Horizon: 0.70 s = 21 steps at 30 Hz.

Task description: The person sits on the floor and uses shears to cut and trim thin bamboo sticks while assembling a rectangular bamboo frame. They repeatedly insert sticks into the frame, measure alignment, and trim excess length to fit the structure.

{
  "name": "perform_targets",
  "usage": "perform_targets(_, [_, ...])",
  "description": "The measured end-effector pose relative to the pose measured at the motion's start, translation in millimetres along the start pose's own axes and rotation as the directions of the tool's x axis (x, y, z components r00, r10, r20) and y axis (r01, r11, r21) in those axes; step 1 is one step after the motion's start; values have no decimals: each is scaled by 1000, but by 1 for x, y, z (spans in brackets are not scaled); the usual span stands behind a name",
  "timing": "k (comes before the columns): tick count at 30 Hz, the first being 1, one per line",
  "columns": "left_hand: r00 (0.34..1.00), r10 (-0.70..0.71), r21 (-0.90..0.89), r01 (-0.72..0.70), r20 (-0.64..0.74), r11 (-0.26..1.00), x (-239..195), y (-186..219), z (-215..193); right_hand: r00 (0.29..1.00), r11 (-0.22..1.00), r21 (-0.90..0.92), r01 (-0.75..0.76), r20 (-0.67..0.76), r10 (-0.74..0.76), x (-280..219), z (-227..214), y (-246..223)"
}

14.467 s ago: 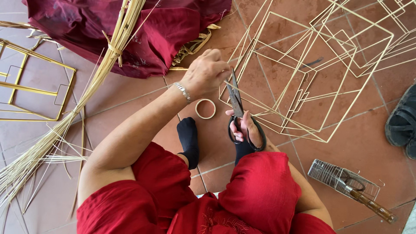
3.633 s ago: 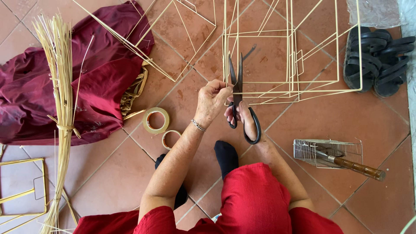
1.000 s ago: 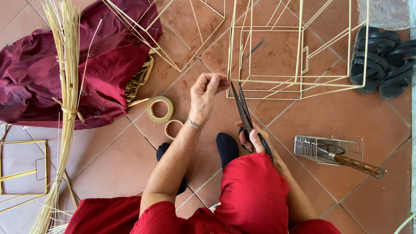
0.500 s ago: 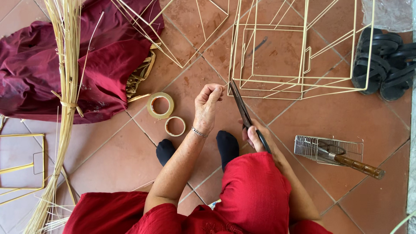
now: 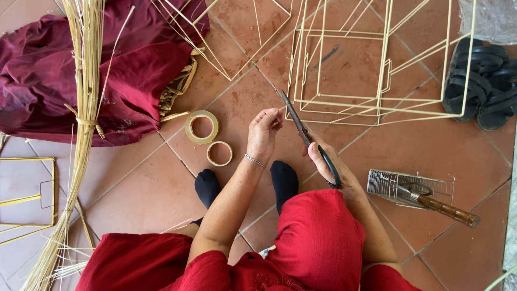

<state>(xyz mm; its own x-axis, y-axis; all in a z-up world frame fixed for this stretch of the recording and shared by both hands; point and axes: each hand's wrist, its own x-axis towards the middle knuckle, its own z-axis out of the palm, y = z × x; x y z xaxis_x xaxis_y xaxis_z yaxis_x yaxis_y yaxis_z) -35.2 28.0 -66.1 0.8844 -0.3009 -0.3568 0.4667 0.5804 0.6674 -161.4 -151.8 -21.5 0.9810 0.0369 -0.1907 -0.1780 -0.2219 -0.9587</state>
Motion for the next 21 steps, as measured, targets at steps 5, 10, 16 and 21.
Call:
perform_targets(5, [1000, 7, 83, -9, 13, 997, 3, 11, 4, 991, 989, 69, -131, 1, 131, -18, -3, 10])
perform_targets(10, [1000, -21, 101, 20, 11, 995, -6, 7, 3, 994, 994, -70, -84, -75, 79, -21, 7, 12])
perform_targets(16, [1000, -27, 17, 27, 13, 999, -18, -3, 2, 993, 999, 27, -23, -119, 26, 22, 23, -7])
perform_targets(21, [999, 10, -62, -8, 44, 998, -16, -7, 0, 992, 996, 83, 19, -123, -9, 37, 29, -4])
